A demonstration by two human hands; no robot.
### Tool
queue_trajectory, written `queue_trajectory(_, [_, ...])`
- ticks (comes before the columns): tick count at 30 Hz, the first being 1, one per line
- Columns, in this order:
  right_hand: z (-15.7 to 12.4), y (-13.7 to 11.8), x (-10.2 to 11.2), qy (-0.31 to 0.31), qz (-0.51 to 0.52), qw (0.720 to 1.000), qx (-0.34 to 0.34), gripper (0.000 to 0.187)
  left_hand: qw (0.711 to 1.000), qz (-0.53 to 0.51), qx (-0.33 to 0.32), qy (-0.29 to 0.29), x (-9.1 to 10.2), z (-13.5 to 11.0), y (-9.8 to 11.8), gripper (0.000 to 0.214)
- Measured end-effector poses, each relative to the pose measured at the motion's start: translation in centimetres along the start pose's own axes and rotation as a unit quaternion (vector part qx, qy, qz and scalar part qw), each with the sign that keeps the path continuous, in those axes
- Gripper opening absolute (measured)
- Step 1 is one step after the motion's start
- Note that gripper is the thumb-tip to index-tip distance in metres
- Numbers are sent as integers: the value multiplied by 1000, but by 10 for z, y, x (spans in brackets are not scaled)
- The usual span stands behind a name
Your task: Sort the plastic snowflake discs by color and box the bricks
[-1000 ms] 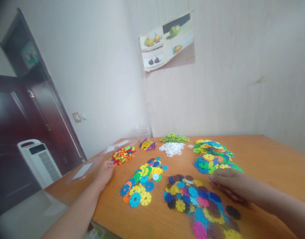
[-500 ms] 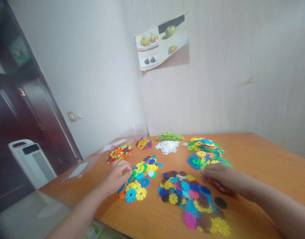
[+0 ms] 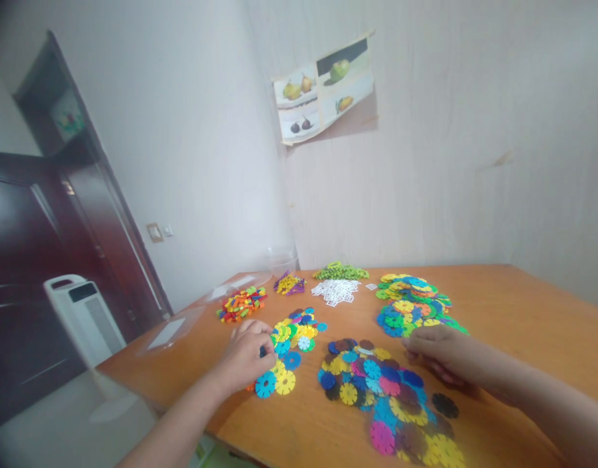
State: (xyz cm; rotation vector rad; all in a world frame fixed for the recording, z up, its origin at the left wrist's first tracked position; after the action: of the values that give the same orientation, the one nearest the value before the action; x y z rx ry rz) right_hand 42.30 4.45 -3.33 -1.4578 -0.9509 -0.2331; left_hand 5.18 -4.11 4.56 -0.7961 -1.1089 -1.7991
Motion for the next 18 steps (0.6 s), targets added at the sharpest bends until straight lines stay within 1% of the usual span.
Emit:
queue_trajectory(2, [2,2,0,0,0,1000,4,51,1000,-1,13,24,5,3,-9,7])
queue_trajectory(4, [3,3,-1,-4,2,1000,1,51,998,6,31,63,16,7,-23,10])
queue_trajectory(6, [2,4,-1,-6,0,1000,-7,51,992,24,65,104,31,11,-45,13])
queue_trajectory(8, [1,4,-1,-6,-2,1000,-16,51,981,49,132,134,46,11,-76,17])
queue_trajectory(11, [1,4,-2,-9,4,1000,-8,51,961,97,226,128,58,9,-120,26])
queue_trajectory(13, [2,6,-2,-11,7,1000,0,52,953,116,257,112,60,7,-142,30])
queue_trajectory(15, [3,8,-2,-8,13,1000,5,52,949,117,275,101,60,6,-157,34])
queue_trajectory(18, [4,9,-2,-4,13,1000,6,53,948,99,287,94,57,5,-169,36])
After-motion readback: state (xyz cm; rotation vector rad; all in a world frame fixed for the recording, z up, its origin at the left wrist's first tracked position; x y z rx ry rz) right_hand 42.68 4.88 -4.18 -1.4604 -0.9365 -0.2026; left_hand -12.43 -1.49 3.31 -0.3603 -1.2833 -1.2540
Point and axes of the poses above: each hand's wrist, its own z-axis towards the middle knuckle, its own x-axis out of the back of the hand, y = z × x, the point moved 9 cm from there along z, towards the middle knuckle, and after that the axes turned 14 degrees about -z, right-handed, at the moved point
